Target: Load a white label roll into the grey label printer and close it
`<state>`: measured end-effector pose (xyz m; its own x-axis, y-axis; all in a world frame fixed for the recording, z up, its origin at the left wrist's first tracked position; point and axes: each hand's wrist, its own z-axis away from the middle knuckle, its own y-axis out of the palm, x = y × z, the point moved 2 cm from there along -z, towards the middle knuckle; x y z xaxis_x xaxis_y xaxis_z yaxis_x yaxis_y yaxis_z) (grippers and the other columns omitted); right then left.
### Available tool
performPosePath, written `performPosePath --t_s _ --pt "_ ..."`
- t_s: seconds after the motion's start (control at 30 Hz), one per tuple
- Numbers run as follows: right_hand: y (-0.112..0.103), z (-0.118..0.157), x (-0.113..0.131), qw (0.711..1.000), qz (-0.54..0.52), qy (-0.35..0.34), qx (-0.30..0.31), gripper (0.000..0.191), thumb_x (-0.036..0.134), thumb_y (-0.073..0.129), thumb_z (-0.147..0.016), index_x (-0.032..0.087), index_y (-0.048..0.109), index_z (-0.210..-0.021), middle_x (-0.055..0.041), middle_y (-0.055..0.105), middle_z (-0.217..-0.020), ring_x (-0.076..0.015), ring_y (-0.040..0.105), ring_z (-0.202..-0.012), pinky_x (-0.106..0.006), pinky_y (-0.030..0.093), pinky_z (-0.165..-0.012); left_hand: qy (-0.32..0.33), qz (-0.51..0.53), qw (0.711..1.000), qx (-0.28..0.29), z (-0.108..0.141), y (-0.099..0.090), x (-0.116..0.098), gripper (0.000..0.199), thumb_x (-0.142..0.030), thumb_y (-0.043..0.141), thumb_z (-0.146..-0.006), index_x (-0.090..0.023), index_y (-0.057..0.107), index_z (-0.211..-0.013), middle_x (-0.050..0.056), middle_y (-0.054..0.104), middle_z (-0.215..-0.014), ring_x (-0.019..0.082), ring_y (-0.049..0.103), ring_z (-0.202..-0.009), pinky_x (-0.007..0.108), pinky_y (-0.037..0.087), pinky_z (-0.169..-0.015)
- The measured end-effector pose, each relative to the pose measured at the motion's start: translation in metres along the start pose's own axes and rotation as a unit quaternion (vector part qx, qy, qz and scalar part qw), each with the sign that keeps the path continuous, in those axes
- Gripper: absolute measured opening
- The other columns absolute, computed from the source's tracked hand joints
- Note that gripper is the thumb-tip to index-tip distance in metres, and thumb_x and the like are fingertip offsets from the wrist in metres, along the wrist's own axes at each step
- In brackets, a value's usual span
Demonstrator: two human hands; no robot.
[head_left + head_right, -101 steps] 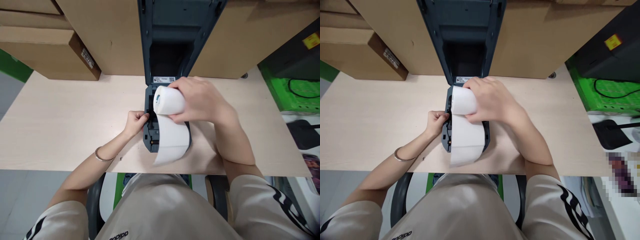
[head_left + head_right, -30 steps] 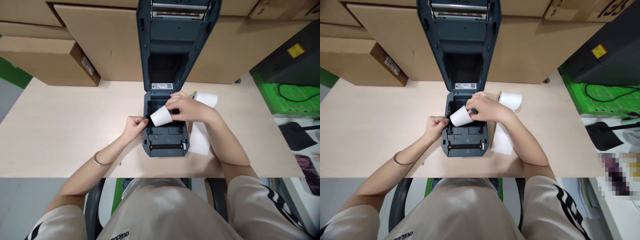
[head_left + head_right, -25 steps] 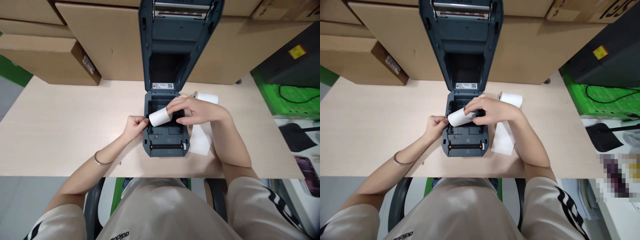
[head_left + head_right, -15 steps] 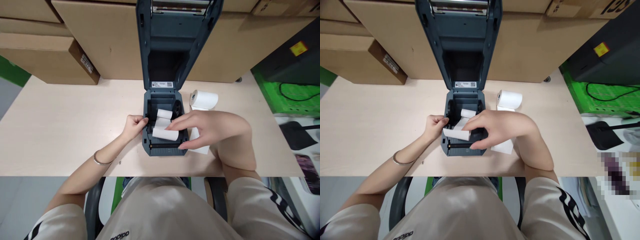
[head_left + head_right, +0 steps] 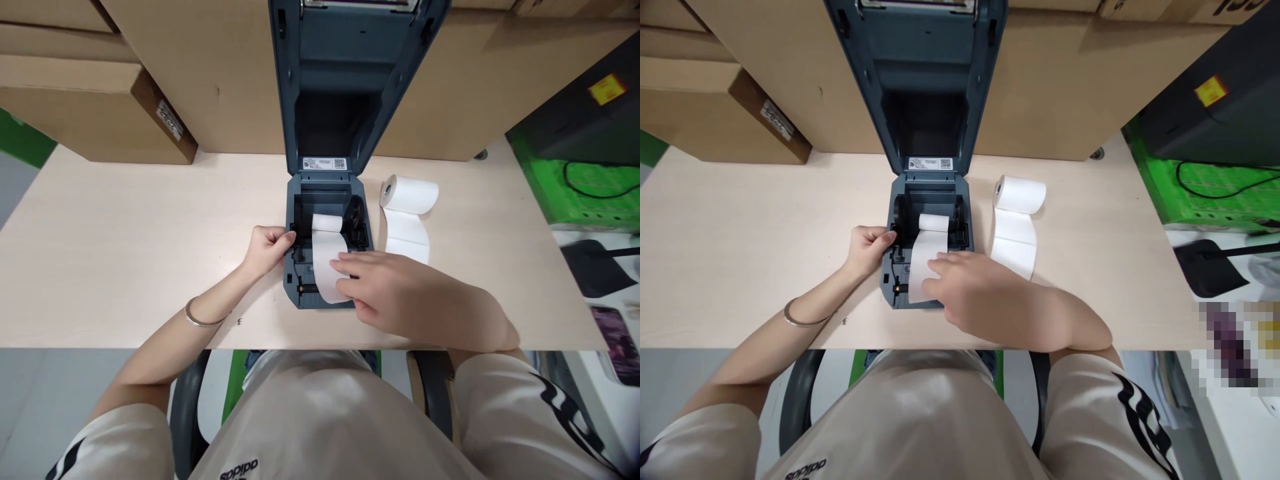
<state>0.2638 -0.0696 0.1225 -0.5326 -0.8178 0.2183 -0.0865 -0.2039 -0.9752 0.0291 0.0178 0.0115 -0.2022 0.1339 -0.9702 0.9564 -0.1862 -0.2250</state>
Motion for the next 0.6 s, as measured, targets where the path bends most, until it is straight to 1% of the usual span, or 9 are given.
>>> performPosePath --t_s 0.1,0.17,0.3,0.4,0.5,0.6 --pt "0.004 -0.001 0.009 0.999 0.052 -0.017 0.004 0.017 0.008 0.058 -0.093 0.013 0.073 -0.099 -0.0242 0.069 -0.144 -0.0349 0.067 -0.138 -0.047 0.06 -0.115 -0.004 0.0 1.0 -0.004 0.0 0.0 -0.001 0.057 -0.043 0.065 -0.078 -0.023 0.024 -0.044 -0.007 0.022 -0.038 0.005 0.018 -0.042 0.025 0.013 -0.043" --pt "0.008 -0.002 0.013 0.997 0.072 -0.017 0.007 0.017 0.008 0.06 -0.091 0.013 0.074 -0.1 -0.0262 0.069 -0.144 -0.0366 0.067 -0.139 -0.048 0.062 -0.112 -0.009 0.002 1.0 -0.01 0.001 0.001 -0.002 0.057 -0.043 0.066 -0.078 -0.023 0.024 -0.045 -0.008 0.021 -0.04 0.005 0.017 -0.043 0.025 0.013 -0.043" --pt "0.011 -0.001 0.016 0.996 0.087 -0.016 0.006 0.022 0.008 0.06 -0.091 0.012 0.076 -0.107 -0.0255 0.068 -0.145 -0.0354 0.067 -0.139 -0.047 0.061 -0.111 -0.021 0.008 0.999 -0.029 0.006 0.005 -0.006 0.056 -0.044 0.066 -0.08 -0.023 0.023 -0.05 -0.008 0.02 -0.046 0.006 0.018 -0.048 0.026 0.014 -0.046" --pt "0.009 0.001 0.016 0.995 0.102 -0.016 0.008 0.023 0.01 0.064 -0.089 0.013 0.076 -0.109 -0.0252 0.068 -0.146 -0.0354 0.068 -0.137 -0.046 0.063 -0.108 -0.039 0.013 0.999 -0.032 0.01 0.008 -0.009 0.057 -0.045 0.068 -0.082 -0.023 0.024 -0.054 -0.008 0.02 -0.051 0.006 0.019 -0.051 0.026 0.016 -0.048" --pt "0.008 0.001 0.019 0.994 0.112 -0.009 0.012 0.021 0.011 0.066 -0.088 0.013 0.076 -0.106 -0.0251 0.069 -0.143 -0.0355 0.071 -0.132 -0.045 0.065 -0.102 -0.081 0.036 0.996 -0.022 0.011 0.009 -0.008 0.056 -0.046 0.073 -0.081 -0.023 0.028 -0.056 -0.008 0.024 -0.053 0.006 0.023 -0.053 0.025 0.018 -0.049" --pt "0.008 -0.001 0.024 0.993 0.117 -0.001 0.011 0.02 0.006 0.062 -0.087 0.012 0.076 -0.1 -0.0226 0.074 -0.135 -0.0325 0.074 -0.123 -0.041 0.065 -0.098 -0.118 0.076 0.99 -0.023 0.01 0.009 -0.004 0.05 -0.046 0.079 -0.077 -0.024 0.036 -0.062 -0.009 0.033 -0.056 0.007 0.032 -0.052 0.024 0.025 -0.049"
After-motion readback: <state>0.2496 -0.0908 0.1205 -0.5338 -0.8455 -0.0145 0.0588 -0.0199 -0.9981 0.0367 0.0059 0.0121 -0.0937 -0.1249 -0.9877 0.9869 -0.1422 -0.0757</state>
